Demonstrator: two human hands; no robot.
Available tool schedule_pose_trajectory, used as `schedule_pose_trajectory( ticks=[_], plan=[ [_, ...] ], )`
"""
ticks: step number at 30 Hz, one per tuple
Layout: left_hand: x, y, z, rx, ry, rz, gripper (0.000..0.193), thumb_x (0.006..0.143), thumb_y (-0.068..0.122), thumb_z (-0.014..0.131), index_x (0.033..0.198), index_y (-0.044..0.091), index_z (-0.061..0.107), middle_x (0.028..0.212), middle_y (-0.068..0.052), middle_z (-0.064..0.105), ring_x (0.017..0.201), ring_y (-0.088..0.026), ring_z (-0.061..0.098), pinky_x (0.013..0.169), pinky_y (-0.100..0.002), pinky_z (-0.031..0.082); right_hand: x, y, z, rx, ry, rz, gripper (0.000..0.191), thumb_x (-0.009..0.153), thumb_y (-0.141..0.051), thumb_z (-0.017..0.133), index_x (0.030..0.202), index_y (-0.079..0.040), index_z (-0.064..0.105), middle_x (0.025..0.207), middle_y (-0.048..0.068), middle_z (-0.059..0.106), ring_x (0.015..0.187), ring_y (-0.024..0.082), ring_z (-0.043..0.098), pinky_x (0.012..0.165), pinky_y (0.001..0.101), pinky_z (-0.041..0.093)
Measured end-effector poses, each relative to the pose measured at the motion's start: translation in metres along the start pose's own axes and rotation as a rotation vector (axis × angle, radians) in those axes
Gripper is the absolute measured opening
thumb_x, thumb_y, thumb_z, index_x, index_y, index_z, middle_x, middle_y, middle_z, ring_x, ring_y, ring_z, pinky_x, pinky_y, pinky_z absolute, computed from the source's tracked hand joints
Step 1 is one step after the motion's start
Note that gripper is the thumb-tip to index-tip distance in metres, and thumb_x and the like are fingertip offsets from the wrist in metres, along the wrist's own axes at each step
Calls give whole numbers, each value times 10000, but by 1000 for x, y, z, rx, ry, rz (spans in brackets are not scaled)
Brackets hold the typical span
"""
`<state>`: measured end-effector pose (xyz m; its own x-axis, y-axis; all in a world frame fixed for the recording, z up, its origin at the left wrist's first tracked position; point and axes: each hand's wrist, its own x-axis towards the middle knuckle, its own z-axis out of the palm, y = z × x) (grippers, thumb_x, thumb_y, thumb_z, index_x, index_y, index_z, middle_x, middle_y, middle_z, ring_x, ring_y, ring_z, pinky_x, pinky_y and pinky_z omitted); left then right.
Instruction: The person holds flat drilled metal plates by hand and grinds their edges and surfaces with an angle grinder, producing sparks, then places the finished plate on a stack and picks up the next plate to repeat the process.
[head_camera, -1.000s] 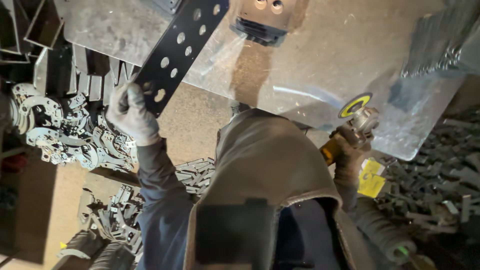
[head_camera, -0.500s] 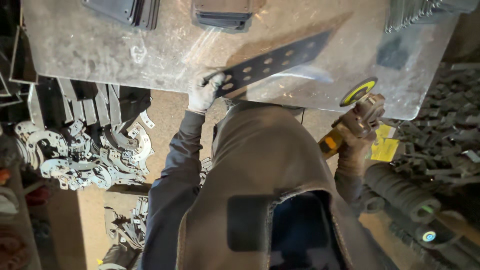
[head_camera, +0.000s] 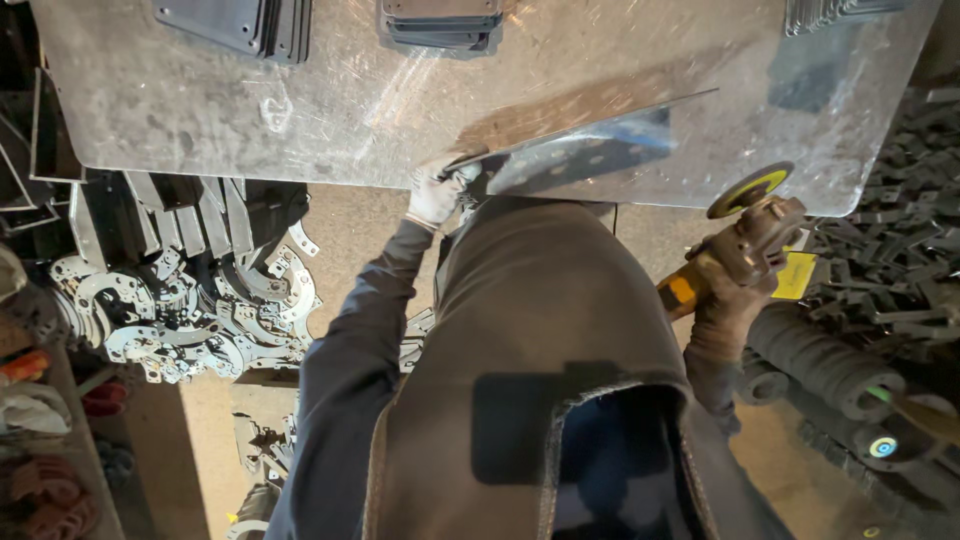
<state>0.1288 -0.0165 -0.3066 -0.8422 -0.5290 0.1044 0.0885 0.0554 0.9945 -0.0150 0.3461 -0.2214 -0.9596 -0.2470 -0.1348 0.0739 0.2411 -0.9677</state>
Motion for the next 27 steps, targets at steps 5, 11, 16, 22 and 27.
schedule_pose_trajectory(
  ticks=[5, 11, 16, 22, 27],
  plan=[
    [-7, -15, 11, 127, 100, -173, 288, 984, 255, 723, 1120, 2, 745, 1054, -112, 752, 990, -199, 703, 900, -330, 549, 2, 8, -3, -256, -52, -112, 172, 865, -42, 684, 1014, 43, 675, 972, 58, 623, 811, 179, 651, 790, 329, 562],
    [7, 13, -4, 138, -1, 33, 380, 1050, 349, 606, 1190, 11, 707, 1129, -158, 737, 1069, -297, 708, 967, -368, 552, 11, 13, -8, 37, -138, -27, 338, 810, -38, 729, 1123, 38, 627, 1002, 62, 650, 856, 188, 679, 789, 330, 593],
    [41, 54, -16, 357, -208, 347, 381, 1058, 371, 548, 1195, 41, 681, 1178, -155, 742, 1114, -326, 727, 999, -397, 573, 21, -17, 7, 123, -238, 84, 425, 797, 8, 761, 1188, 34, 594, 980, 56, 656, 838, 173, 693, 764, 324, 607],
    [64, 85, 14, 598, -421, 474, 278, 950, 158, 675, 1214, 72, 669, 1147, -109, 737, 1095, -317, 710, 934, -414, 580, 39, -93, 22, -37, -497, -137, 826, 653, -178, 895, 1380, 12, 551, 1158, 18, 611, 1005, 97, 591, 878, 218, 519],
    [68, 96, 33, 736, -507, 516, 393, 839, 96, 680, 1232, 88, 666, 1139, -106, 722, 1090, -300, 696, 876, -411, 574, 48, -108, 25, -120, -552, -220, 880, 660, -258, 931, 1398, 21, 541, 1260, 99, 662, 1113, 171, 663, 1002, 291, 553]
  ],
)
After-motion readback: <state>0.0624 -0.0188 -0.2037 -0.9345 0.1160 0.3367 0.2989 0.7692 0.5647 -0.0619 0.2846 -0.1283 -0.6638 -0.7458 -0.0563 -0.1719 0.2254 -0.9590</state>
